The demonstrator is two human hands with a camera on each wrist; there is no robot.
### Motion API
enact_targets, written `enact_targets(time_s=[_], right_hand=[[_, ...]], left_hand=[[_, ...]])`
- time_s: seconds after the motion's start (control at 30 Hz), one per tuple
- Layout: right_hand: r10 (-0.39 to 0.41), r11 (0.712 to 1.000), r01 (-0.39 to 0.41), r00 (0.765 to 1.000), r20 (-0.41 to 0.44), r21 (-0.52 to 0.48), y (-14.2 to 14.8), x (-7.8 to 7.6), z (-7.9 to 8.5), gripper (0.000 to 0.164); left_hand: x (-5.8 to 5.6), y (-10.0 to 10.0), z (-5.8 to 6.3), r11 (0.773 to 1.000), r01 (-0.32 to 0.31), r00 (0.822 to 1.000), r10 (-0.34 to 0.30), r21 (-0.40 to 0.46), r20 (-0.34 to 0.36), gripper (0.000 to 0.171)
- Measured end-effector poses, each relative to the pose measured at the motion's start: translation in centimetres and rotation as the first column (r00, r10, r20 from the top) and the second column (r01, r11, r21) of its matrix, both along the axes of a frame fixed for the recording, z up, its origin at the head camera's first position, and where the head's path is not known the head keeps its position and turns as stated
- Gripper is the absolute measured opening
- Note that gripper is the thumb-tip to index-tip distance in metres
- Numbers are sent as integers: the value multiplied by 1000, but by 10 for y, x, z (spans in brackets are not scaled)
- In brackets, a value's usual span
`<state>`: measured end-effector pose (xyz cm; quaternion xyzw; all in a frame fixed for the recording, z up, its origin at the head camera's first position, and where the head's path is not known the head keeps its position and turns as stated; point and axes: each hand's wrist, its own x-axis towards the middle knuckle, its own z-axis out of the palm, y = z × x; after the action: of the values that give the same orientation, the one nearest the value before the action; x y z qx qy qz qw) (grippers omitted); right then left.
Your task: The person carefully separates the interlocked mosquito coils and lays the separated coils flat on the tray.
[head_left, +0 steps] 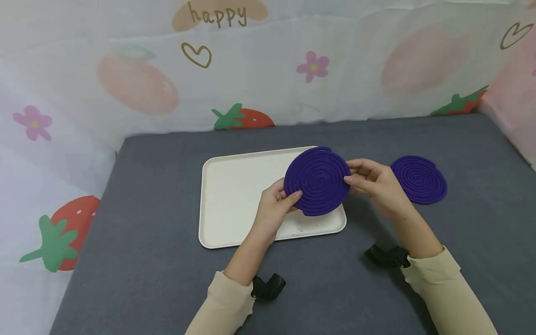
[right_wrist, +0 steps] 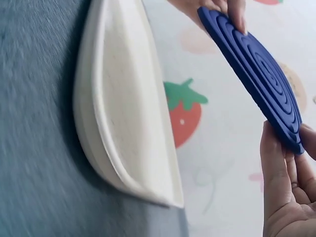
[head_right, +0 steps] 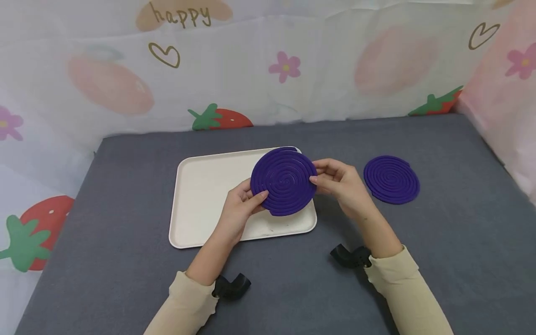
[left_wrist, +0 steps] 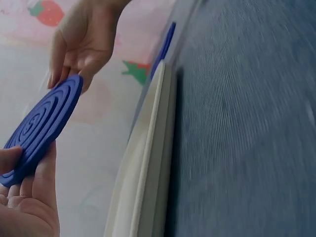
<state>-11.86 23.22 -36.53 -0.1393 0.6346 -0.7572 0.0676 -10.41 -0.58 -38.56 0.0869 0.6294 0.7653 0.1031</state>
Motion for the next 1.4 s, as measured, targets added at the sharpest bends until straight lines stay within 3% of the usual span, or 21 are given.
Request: enact_targets(time_s=[0.27, 0.43, 0.57, 0.7, 0.83, 1.0, 1.4], right_hand=[[44, 999, -45, 995, 88, 10, -30, -6, -3, 21], [54, 998, -47, 986, 156, -45, -50, -5, -7, 19], [56, 998, -56, 977, 204, -8, -72, -5, -8, 22], [12, 1000, -18, 974, 224, 25, -92, -6, -10, 40], [-66, 998, 65, 974, 217, 11, -105, -5, -13, 43], [-77, 996, 83, 970, 230, -15, -112, -3, -20, 41], [-49, 993, 77, 960, 277, -89, -110, -4, -38, 39]], left_hand=[[-1, -28, -5, 999, -39, 998, 37, 35, 49, 31], [-1, -39, -8, 985, -67, 996, 58, 161, 63, 31], [0, -45, -8, 964, -97, 994, 79, 248, 82, 33], [1, -48, -10, 951, -112, 990, 83, 288, 110, 32], [1, -50, -16, 940, -114, 988, 72, 322, 140, 37], [0, -52, -23, 940, -129, 983, 79, 315, 167, 43], [1, -51, -29, 976, -82, 986, 50, 199, 159, 49]])
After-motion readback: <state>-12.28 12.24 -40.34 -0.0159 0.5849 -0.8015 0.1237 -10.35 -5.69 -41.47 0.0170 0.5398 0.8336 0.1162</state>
